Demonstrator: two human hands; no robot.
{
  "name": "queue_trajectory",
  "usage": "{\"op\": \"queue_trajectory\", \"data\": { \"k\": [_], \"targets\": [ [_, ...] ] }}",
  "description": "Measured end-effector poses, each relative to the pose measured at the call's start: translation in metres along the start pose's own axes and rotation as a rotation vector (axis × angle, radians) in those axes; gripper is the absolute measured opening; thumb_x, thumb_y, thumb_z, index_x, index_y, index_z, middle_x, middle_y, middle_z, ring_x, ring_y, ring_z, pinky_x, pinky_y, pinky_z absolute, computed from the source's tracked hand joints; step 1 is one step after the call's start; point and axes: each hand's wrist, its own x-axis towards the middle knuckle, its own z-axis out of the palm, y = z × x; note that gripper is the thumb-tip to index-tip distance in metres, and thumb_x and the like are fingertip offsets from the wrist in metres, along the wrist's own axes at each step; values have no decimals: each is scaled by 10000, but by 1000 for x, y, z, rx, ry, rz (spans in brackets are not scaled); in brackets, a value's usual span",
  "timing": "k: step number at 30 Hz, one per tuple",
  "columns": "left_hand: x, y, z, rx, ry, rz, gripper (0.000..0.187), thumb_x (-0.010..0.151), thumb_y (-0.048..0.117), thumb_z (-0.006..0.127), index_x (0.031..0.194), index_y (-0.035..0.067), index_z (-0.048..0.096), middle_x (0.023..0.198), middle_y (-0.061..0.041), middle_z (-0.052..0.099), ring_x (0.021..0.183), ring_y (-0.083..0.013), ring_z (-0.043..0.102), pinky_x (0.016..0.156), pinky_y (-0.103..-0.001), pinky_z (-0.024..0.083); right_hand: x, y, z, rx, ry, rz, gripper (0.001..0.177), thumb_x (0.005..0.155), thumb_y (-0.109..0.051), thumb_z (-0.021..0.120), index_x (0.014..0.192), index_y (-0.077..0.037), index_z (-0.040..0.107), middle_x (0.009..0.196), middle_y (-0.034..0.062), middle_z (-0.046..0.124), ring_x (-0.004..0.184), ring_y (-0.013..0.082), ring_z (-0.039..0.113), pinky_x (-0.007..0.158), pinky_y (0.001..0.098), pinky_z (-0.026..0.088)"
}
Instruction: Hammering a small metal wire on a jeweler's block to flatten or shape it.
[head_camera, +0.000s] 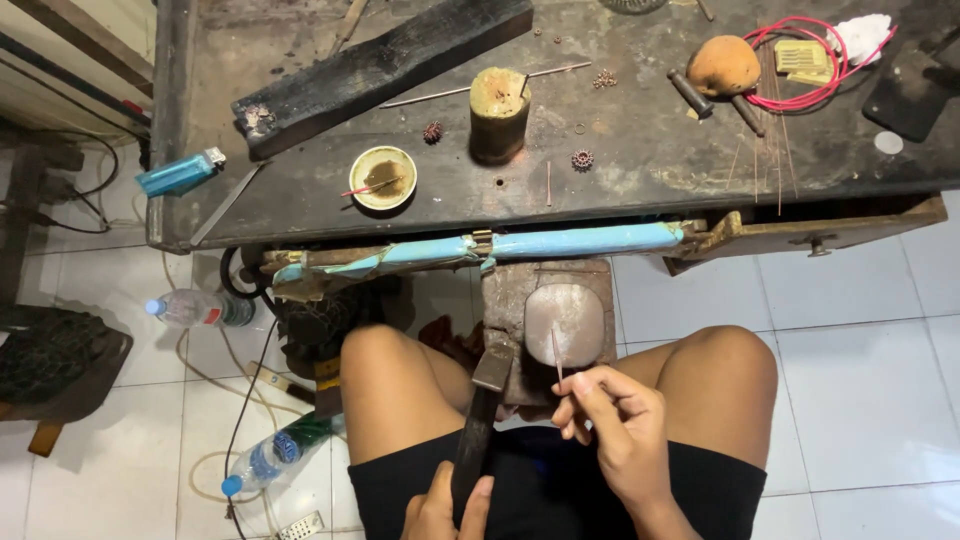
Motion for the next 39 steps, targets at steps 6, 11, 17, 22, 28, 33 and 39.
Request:
{"op": "queue_trajectory", "data": {
  "k": [6,11,17,22,28,33,39],
  "targets": [
    [-5,4,-3,2,36,46,567,825,688,610,1349,470,594,901,-14,681,830,-143,729,797,-242,587,2,-5,-15,-268,204,-318,77,922,-73,686,986,-42,714,829,53,705,675,103,684,612,179,571],
    [-19,23,-27,56,-95,9,381,902,679,507,1150,408,608,920,-6,682,907,-133,716,810,-254,567,29,-11,-22,-662,-88,-695,486,833,-151,826,1297,-231,706,1309,98,450,1247,245,515,1072,367,464],
    [-19,19,-35,60,-121,110,386,916,694,471,963,333,602,821,-19,653,772,-148,688,707,-288,545,33,-6,-20,-533,-87,-785,285,847,-136,838,1108,-240,788,1249,64,483,1013,165,497,846,244,491],
    [-11,-6,-14,-116,187,253,265,846,594,647,967,363,695,606,-57,602,599,-206,661,602,-308,507,-3,-44,1,-319,-128,-468,113,907,-68,693,892,-10,789,934,112,807,846,179,770,749,237,649],
    [-55,17,-31,-329,435,570,299,782,499,611,595,267,637,387,18,432,317,-176,464,399,-309,391,6,-20,4,-34,-221,155,226,955,-146,669,871,24,791,719,120,776,652,157,710,637,261,560],
    [-61,26,-36,-126,181,401,264,753,611,657,686,360,702,443,26,609,422,-173,640,500,-287,489,7,2,0,69,-227,109,229,965,-71,638,773,22,722,682,96,685,647,162,681,643,314,643],
    [-55,27,-32,53,107,301,281,808,689,610,820,413,667,566,19,625,587,-182,673,577,-292,501,4,26,-5,184,-320,42,278,996,-214,639,1055,37,745,760,40,617,694,119,578,657,277,516]
  ]
}}
